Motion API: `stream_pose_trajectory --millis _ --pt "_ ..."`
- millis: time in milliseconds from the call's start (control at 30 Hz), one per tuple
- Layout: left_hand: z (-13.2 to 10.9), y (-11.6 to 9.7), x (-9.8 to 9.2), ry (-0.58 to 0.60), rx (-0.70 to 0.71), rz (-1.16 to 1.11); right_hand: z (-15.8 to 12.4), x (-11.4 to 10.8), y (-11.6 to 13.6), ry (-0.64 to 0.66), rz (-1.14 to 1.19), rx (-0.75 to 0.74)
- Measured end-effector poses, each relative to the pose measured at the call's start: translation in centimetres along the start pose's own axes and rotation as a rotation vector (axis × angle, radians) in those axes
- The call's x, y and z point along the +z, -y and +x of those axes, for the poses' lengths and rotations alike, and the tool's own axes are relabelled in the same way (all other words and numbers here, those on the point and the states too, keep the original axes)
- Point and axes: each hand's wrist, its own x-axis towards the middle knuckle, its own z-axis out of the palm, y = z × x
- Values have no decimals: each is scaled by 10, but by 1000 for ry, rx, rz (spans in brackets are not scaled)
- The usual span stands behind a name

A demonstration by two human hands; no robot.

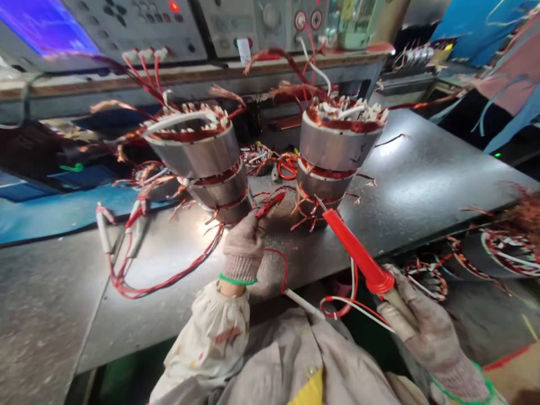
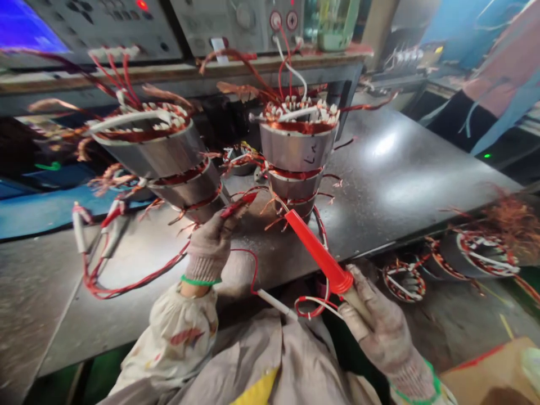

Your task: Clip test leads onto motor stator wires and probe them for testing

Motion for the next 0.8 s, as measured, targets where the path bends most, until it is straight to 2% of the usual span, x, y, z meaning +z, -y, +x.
stream_pose_trajectory --millis 167,267,367,500,667,800 --pt "-14 21 19 128 -45 -39 -32 5 3 75 -7 69" --pt "-23 32 29 155 -124 33 -45 8 2 118 -38 87" --pt "-27 41 36 230 -157 21 -53 13 -1 121 -45 84" --pt "-26 48 41 180 -184 -38 -56 19 -6 109 -49 106" --pt "-28 43 37 251 -177 -125 -51 17 -7 78 -23 60" --pt "-24 35 23 110 -152 -97 -42 10 -5 34 -3 25"
